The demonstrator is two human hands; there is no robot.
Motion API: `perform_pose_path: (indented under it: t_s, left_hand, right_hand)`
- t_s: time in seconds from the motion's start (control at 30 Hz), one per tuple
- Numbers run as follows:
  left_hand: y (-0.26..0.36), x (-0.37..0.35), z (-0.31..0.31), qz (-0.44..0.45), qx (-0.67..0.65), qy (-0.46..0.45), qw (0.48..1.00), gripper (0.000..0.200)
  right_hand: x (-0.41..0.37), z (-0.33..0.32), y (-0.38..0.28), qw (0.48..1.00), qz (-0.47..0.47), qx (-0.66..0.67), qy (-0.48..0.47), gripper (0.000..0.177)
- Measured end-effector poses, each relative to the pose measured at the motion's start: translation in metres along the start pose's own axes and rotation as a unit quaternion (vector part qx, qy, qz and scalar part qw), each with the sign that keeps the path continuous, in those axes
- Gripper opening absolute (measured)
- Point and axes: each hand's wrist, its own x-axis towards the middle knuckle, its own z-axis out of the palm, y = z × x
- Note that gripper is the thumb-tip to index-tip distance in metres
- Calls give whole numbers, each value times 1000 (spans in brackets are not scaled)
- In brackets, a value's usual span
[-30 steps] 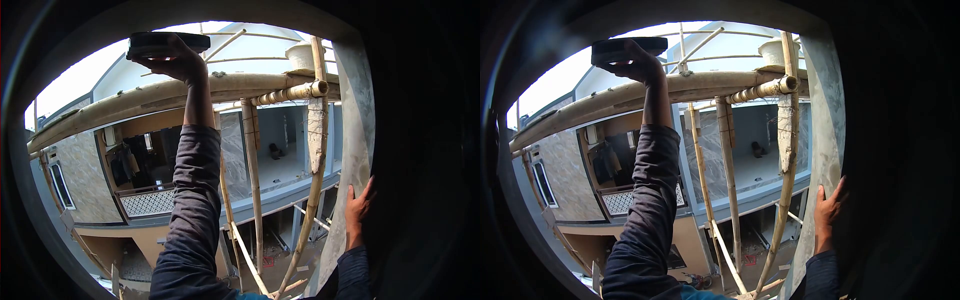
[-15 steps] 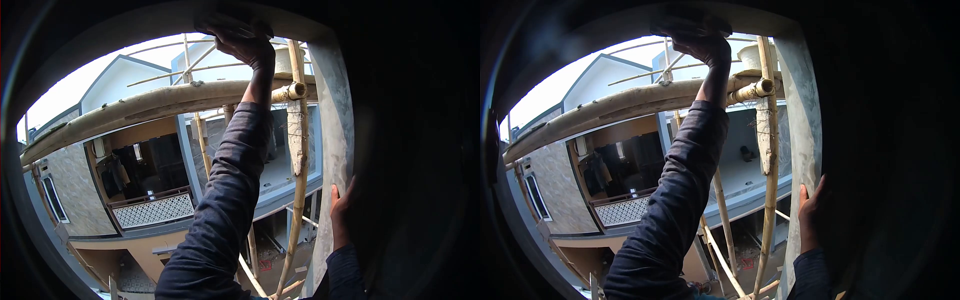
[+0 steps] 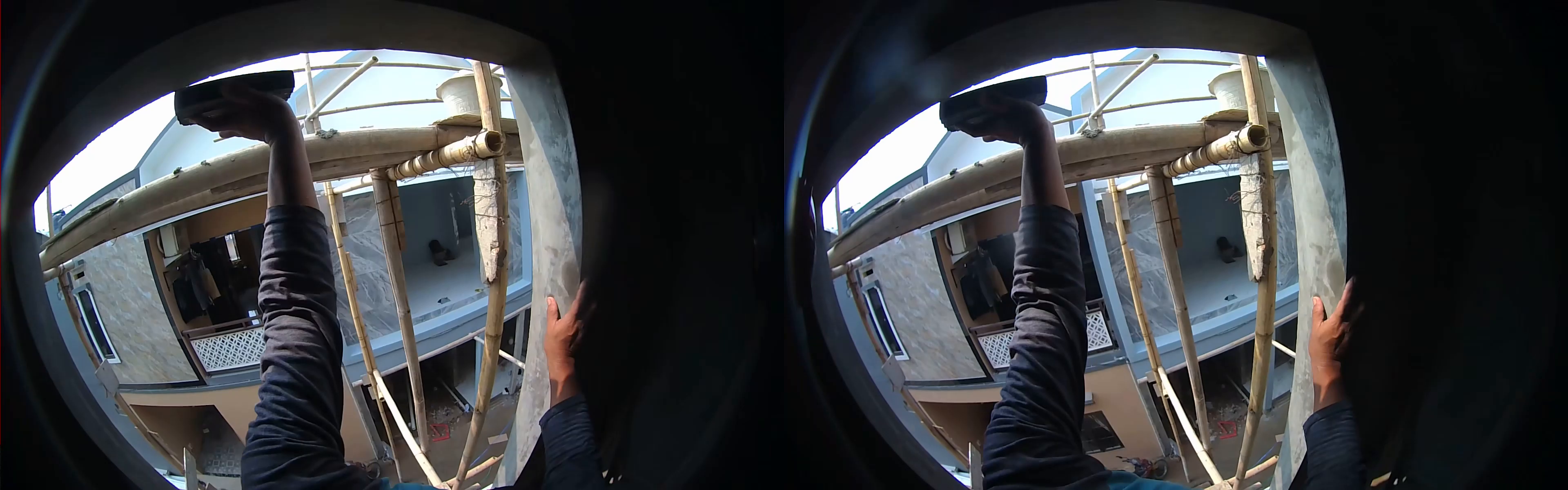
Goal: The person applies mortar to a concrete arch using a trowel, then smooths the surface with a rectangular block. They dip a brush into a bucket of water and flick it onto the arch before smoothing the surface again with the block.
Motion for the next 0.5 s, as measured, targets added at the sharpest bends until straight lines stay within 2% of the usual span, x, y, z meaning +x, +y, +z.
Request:
perform_pose_path:
  t_s: [0.13, 0.2, 0.23, 0.27, 0.3, 0.33, 0.37, 0.4, 0.43, 0.5]
  left_hand:
    - [20, -6, 31, 0, 20, 50, 999, 94]
    - [-2, -25, 54, -6, 5, 58, 998, 95]
    - [4, -38, 60, -10, -7, 68, 998, 95]
    - [8, -64, 67, -28, -13, 27, 999, 97]
    - [15, -89, 78, 14, -39, 40, 998, 99]
    - [-7, -108, 101, 34, 13, 44, 998, 102]
    - [27, -144, 98, -59, -48, -2, 997, 104]
    - [37, -176, 107, -107, -83, -55, 989, 106]
    - [54, -208, 114, -89, -60, -59, 992, 103]
    - [84, -267, 116, -121, -85, -151, 977, 107]
  right_hand:
    - [-1, -1, -2, 1000, 17, -18, -13, 79]
    - [-1, -4, -4, 999, 26, -31, -11, 79]
    - [-1, -6, -5, 999, -8, -47, 13, 80]
    - [1, -8, -4, 996, -43, -64, 36, 81]
    - [3, -8, 0, 989, -106, -51, 89, 80]
    - [4, -8, -2, 993, -76, -55, 70, 79]
    - [4, -8, -6, 996, -46, -58, 50, 77]
    - [5, -11, -8, 996, -46, -63, 50, 77]
    - [7, -16, -11, 995, -57, -63, 42, 77]
    - [6, -16, -8, 995, -66, -65, 33, 77]
